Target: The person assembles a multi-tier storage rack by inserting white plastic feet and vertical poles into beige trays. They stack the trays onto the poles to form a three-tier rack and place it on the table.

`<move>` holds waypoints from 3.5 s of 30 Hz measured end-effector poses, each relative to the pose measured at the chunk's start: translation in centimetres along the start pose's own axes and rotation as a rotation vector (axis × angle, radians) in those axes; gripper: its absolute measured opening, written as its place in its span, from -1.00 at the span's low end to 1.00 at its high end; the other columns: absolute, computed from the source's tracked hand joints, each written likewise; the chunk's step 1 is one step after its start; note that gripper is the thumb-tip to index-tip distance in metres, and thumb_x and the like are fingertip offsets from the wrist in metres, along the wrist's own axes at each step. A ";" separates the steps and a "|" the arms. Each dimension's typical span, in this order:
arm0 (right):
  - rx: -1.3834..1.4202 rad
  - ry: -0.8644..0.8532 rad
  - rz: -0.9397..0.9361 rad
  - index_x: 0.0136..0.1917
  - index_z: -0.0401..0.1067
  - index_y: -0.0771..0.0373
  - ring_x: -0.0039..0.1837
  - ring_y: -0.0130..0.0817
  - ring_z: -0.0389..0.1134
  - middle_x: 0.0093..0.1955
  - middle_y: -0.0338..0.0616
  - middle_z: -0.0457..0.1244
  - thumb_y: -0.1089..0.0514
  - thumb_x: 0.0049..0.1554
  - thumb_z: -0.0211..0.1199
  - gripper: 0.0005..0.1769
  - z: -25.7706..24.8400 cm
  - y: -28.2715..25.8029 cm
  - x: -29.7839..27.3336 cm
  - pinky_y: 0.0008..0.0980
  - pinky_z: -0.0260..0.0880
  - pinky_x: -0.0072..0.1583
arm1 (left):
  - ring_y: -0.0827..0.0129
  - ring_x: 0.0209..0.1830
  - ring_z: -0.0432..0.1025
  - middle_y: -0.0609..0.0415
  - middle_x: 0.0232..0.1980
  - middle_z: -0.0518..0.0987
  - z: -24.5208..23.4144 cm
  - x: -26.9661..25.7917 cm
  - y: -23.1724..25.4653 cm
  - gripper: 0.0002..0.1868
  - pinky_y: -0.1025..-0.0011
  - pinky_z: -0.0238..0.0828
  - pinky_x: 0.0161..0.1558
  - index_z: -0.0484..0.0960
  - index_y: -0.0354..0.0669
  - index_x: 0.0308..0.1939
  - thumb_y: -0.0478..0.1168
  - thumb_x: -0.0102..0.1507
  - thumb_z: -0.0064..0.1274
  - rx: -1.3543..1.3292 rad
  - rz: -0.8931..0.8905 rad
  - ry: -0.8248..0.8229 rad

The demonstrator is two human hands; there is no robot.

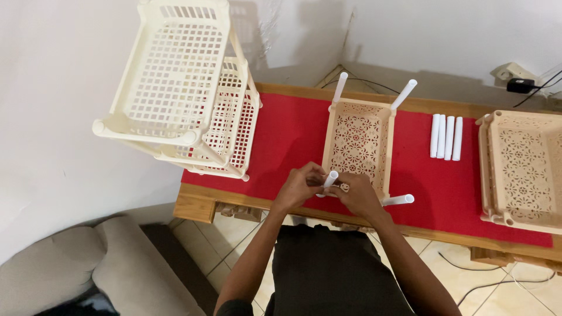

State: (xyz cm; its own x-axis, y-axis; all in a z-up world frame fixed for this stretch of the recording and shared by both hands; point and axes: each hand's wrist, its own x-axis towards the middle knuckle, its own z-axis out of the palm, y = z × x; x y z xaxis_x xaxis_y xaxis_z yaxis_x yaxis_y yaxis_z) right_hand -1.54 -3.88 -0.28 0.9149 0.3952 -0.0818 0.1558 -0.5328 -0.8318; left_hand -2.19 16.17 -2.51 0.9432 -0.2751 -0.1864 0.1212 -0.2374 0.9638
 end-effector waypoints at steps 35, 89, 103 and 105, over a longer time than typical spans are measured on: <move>-0.029 -0.062 -0.108 0.23 0.50 0.09 -0.01 -0.28 0.52 0.05 -0.16 0.45 0.15 0.07 0.36 -0.57 0.7 0.8 -1.1 -0.25 0.54 0.05 | 0.03 0.17 0.57 -0.20 0.10 0.66 -0.7 -1.4 2.1 -0.41 0.20 0.55 0.19 0.50 -0.33 0.18 -0.43 0.07 0.33 0.334 0.229 -0.070; -0.243 0.764 0.589 0.16 0.60 0.23 0.08 -0.16 0.50 0.05 0.04 0.45 0.16 0.11 0.36 -0.66 -36.3 38.0 -14.8 -0.22 0.47 0.15 | 0.20 -0.44 0.68 -0.18 -0.34 0.71 40.0 31.1 6.6 -0.80 0.39 0.69 -0.43 0.65 -0.57 -0.20 -0.46 0.12 0.20 -0.082 -0.327 -0.204; -0.245 0.782 0.603 0.20 0.59 0.26 0.12 -0.13 0.48 0.09 0.09 0.44 0.17 0.09 0.36 -0.60 -36.0 39.2 -14.5 -0.24 0.45 0.18 | 0.06 -0.27 0.67 -0.27 -0.09 0.70 41.7 30.3 4.7 -0.67 0.24 0.66 -0.24 0.69 -0.46 -0.09 -0.30 0.14 0.31 0.200 -0.366 0.047; -0.267 0.792 0.598 0.20 0.59 0.25 0.09 -0.12 0.48 0.07 0.08 0.44 0.16 0.09 0.38 -0.61 -36.1 38.1 -14.8 -0.22 0.44 0.15 | 0.13 -0.34 0.68 -0.23 -0.12 0.73 41.4 30.1 5.4 -0.70 0.30 0.66 -0.30 0.71 -0.44 -0.08 -0.32 0.14 0.27 0.163 -0.347 -0.003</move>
State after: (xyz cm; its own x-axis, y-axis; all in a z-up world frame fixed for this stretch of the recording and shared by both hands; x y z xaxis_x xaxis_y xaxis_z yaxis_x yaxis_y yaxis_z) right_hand 4.35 -57.06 -10.96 0.8381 -0.5450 0.0236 -0.4168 -0.6676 -0.6169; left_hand 14.06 -31.97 -10.77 0.8538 -0.1550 -0.4969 0.3821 -0.4617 0.8005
